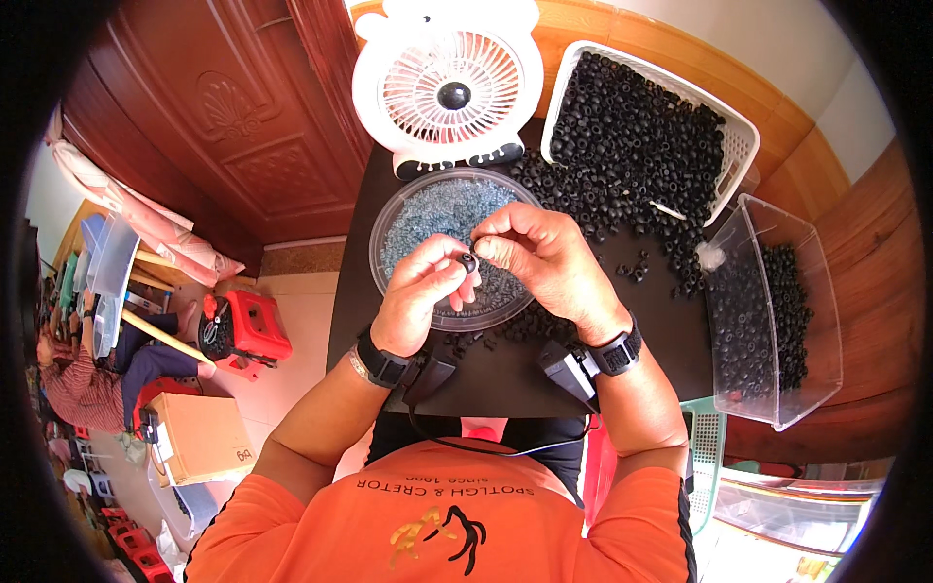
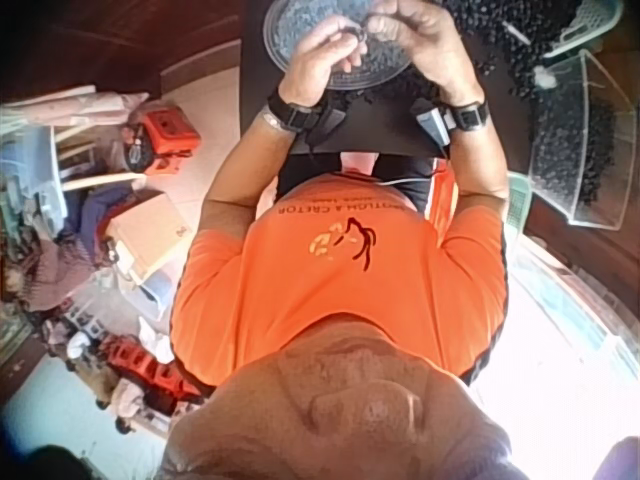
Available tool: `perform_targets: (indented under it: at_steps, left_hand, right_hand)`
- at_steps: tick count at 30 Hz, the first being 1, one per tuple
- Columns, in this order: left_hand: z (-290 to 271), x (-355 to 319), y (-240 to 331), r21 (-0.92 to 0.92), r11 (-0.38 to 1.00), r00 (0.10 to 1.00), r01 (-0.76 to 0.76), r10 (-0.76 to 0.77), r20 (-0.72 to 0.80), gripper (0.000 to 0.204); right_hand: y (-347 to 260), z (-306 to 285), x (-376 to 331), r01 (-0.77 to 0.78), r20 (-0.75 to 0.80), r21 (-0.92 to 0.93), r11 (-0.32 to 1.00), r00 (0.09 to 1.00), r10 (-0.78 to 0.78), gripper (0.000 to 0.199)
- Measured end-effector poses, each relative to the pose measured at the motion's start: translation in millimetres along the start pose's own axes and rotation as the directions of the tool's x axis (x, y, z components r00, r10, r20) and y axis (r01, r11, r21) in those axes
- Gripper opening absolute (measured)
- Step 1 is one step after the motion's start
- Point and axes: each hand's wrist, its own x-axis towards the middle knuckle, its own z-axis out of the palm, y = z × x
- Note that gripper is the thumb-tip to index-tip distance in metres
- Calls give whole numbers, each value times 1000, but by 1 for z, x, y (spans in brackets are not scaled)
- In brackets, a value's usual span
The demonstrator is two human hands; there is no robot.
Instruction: Sort small black plastic components from a large bin into a small circular tray.
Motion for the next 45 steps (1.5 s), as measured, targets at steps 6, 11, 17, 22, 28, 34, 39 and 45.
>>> perform_targets:
  at_steps: [6, 11, 17, 22, 28, 34, 39, 45]
  left_hand:
    - [1, -1, 0, 29, 999, 999, 27, -26, -21, 20]
    - [0, 0, 0, 41, 999, 1000, 24, -24, -6, 20]
    - [-1, 1, -2, 62, 998, 1000, 25, -25, 0, 21]
    - [-2, 0, -1, 68, 998, 1000, 16, -16, -5, 22]
    - [-2, -2, -4, 3, 999, 995, 36, -35, -94, 22]
    - [-1, 0, -8, -75, 997, 988, 31, -41, -147, 22]
    - [-2, 0, -11, -111, 994, 993, 20, -33, -112, 22]
    - [0, 0, -6, -243, 966, 993, 90, -105, -51, 26]
  right_hand:
    - [-3, 2, 0, 20, 15, -53, 998, 1000, -19, 10]
    - [-1, 4, 0, 42, 8, -92, 995, 999, -41, 8]
    - [0, 5, 1, 106, 10, -193, 975, 994, -106, 7]
    - [0, 9, 1, 170, 13, -281, 945, 985, -173, 6]
    - [8, 18, 0, 251, -11, -404, 880, 960, -279, 19]
    - [15, 38, 0, 265, -76, -581, 769, 924, -375, 34]
    - [15, 37, 0, 282, -60, -633, 721, 911, -409, 33]
    - [25, 27, 4, 343, -59, -602, 721, 882, -468, 36]
